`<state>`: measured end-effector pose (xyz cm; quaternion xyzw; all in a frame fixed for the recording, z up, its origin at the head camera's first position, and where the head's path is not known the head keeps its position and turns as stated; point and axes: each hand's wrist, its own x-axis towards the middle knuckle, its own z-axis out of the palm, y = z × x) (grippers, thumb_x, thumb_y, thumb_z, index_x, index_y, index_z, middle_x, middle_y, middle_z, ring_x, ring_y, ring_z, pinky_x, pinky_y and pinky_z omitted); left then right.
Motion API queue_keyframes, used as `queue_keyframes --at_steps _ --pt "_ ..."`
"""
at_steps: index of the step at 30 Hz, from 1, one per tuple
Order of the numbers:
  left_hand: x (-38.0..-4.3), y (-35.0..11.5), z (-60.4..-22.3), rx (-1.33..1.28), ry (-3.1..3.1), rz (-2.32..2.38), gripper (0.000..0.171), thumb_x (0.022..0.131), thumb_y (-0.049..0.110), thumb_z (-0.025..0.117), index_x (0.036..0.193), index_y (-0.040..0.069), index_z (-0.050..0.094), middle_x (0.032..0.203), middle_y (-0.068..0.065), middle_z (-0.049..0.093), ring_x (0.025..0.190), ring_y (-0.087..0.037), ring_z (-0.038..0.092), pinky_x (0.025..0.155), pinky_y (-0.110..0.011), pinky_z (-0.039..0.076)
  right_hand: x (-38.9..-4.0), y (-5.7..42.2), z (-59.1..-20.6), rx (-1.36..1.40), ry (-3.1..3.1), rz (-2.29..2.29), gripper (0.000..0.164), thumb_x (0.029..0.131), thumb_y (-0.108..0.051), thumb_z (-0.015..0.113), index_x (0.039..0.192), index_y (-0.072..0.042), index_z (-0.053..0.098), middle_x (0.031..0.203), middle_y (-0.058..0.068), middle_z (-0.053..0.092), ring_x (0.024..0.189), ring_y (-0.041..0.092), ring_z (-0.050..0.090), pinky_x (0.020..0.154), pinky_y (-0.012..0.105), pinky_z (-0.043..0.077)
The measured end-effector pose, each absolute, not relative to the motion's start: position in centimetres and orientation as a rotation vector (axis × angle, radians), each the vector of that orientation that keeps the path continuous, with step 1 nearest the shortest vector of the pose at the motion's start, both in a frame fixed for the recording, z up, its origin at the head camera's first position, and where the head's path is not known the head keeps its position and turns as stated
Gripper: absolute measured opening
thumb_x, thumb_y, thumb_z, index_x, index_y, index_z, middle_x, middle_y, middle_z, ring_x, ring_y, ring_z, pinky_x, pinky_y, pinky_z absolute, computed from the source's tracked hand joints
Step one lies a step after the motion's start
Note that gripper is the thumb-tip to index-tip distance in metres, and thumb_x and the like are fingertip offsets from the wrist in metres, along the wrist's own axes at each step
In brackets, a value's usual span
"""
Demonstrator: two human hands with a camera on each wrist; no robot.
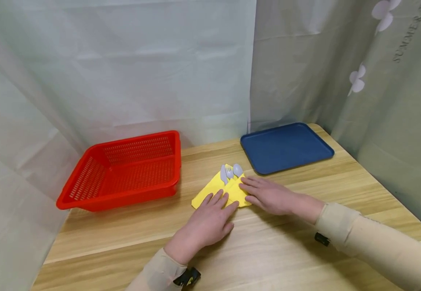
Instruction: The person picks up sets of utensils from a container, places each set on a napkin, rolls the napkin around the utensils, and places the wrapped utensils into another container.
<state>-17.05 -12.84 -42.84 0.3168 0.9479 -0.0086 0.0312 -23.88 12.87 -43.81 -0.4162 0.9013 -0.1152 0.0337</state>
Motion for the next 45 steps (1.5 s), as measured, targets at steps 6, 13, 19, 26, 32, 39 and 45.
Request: queue_keyframes --at_steps 6,13,19,26,32,39,45 --pt "-17.0 -12.9 -42.7 0.991 2.916 -0.008 0.059 0.108 0.039 0.070 0.162 0.019 0.057 0.166 -0.018 0.051 0.159 -0.039 0.039 0.129 -0.055 0.031 -23.9 12.9 -43.4 -1.209 2.859 -0.337 0.054 0.116 -0.026 0.060 0.159 0.005 0.053 0.164 0.023 0.052 0.157 0.044 0.042 0.125 0.058 0.037" --pt "-17.0 -12.8 -42.7 0.985 2.904 0.005 0.061 0.108 0.038 0.070 0.163 0.017 0.055 0.168 -0.019 0.049 0.160 -0.039 0.038 0.130 -0.055 0.031 -23.4 12.3 -43.4 -1.472 2.878 -0.236 0.051 0.112 -0.020 0.067 0.157 0.001 0.057 0.164 0.016 0.054 0.154 0.037 0.049 0.123 0.055 0.041" --pt "-17.0 -12.7 -43.0 0.974 2.883 -0.001 0.064 0.108 0.040 0.070 0.164 0.016 0.053 0.170 -0.017 0.046 0.162 -0.038 0.036 0.131 -0.054 0.029 -21.5 12.5 -43.3 -1.525 2.823 -0.103 0.048 0.113 -0.022 0.065 0.156 -0.003 0.060 0.162 0.011 0.058 0.150 0.028 0.054 0.122 0.053 0.043" --pt "-17.0 -12.9 -42.7 0.960 2.903 -0.012 0.066 0.107 0.040 0.072 0.164 0.013 0.053 0.169 -0.017 0.047 0.161 -0.037 0.037 0.130 -0.053 0.030 -20.7 12.8 -43.0 -1.493 2.748 -0.096 0.059 0.114 -0.031 0.064 0.166 -0.007 0.049 0.172 0.009 0.045 0.158 0.029 0.044 0.126 0.055 0.037" --pt "-17.0 -13.2 -42.8 0.932 2.900 0.035 0.068 0.108 0.041 0.070 0.163 0.007 0.053 0.169 -0.015 0.048 0.162 -0.035 0.036 0.130 -0.055 0.029 -20.6 12.7 -43.1 -1.499 2.729 -0.104 0.059 0.115 -0.032 0.062 0.166 -0.006 0.049 0.172 0.009 0.046 0.158 0.031 0.044 0.126 0.056 0.037" --pt "-17.0 -14.0 -42.7 0.884 2.900 0.113 0.071 0.107 0.043 0.071 0.164 0.005 0.051 0.171 -0.012 0.047 0.161 -0.035 0.037 0.130 -0.056 0.029 -20.6 12.6 -43.0 -1.473 2.736 -0.118 0.057 0.115 -0.031 0.061 0.165 -0.007 0.050 0.172 0.008 0.046 0.158 0.030 0.043 0.127 0.056 0.035" --pt "-17.2 -15.1 -42.6 0.831 2.946 0.224 0.069 0.107 0.042 0.073 0.161 0.004 0.054 0.168 -0.014 0.050 0.159 -0.038 0.040 0.130 -0.056 0.030 -20.6 12.4 -42.8 -1.479 2.742 -0.145 0.054 0.114 -0.030 0.063 0.162 -0.006 0.054 0.168 0.009 0.051 0.155 0.033 0.048 0.125 0.057 0.038"
